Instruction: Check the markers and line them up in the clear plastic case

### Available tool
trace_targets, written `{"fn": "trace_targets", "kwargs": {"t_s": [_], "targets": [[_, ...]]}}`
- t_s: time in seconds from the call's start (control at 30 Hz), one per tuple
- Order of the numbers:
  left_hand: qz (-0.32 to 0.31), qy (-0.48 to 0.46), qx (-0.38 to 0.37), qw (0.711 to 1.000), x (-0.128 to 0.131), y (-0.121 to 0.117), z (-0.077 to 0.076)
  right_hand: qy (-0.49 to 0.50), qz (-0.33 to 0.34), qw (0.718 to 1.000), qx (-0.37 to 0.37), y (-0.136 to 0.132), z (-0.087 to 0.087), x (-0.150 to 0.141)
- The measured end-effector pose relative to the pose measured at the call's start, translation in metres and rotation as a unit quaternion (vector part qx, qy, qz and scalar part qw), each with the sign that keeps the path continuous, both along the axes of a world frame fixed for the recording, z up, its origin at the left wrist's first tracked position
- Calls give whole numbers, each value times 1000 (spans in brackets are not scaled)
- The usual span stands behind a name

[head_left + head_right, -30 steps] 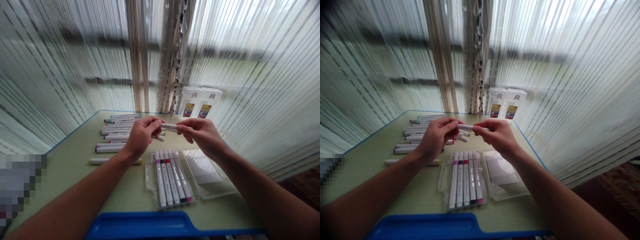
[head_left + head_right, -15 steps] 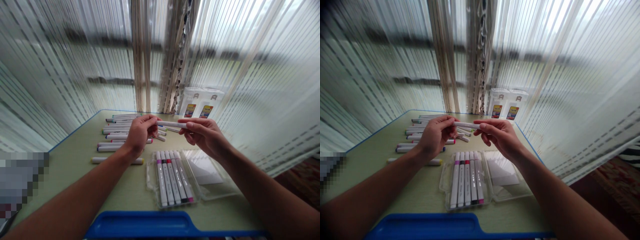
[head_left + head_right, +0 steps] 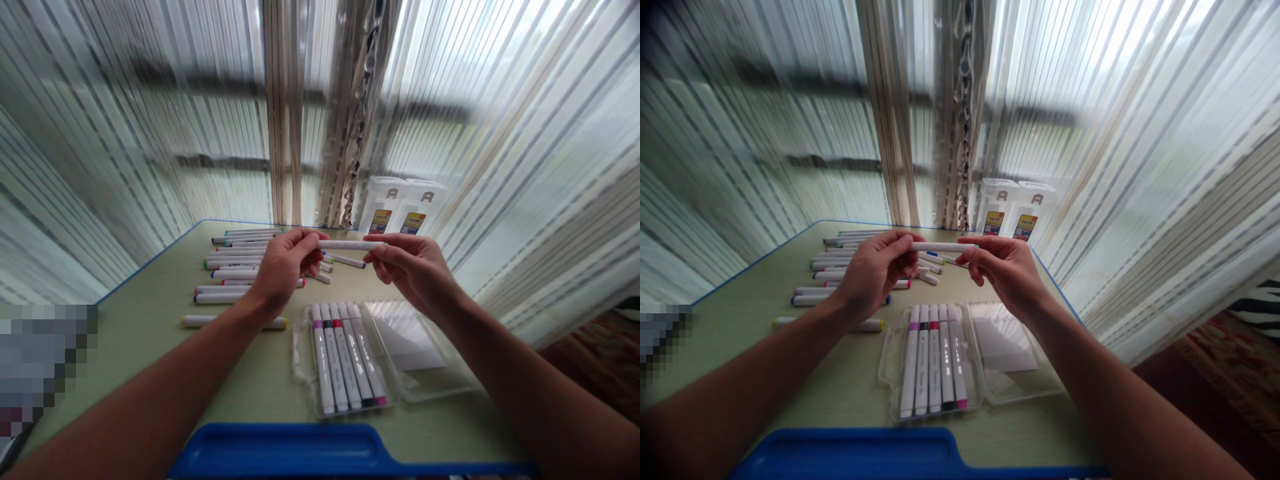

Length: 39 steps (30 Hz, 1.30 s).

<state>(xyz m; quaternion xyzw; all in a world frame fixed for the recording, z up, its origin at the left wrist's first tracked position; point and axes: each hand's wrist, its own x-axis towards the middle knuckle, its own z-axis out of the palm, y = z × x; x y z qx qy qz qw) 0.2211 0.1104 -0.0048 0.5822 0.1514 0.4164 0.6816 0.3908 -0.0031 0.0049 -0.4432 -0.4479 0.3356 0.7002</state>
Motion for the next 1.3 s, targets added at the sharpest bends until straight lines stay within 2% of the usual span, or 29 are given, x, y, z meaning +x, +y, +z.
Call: {"fn": "trace_targets", "kwargs": {"t_s": [0.3, 0.67, 0.93, 1.3], "targets": [[-16, 28, 51, 998, -3, -4, 1, 86, -78, 993, 7, 3, 3, 8], [-31, 26, 103, 994, -5, -9, 3, 190, -83, 977, -46, 6, 5, 13], [-47, 15, 112, 992, -5, -9, 4, 201, -82, 974, -64, 6, 6, 13], [-36, 21, 133, 990, -5, -8, 4, 199, -81, 974, -70, 5, 5, 13]]}}
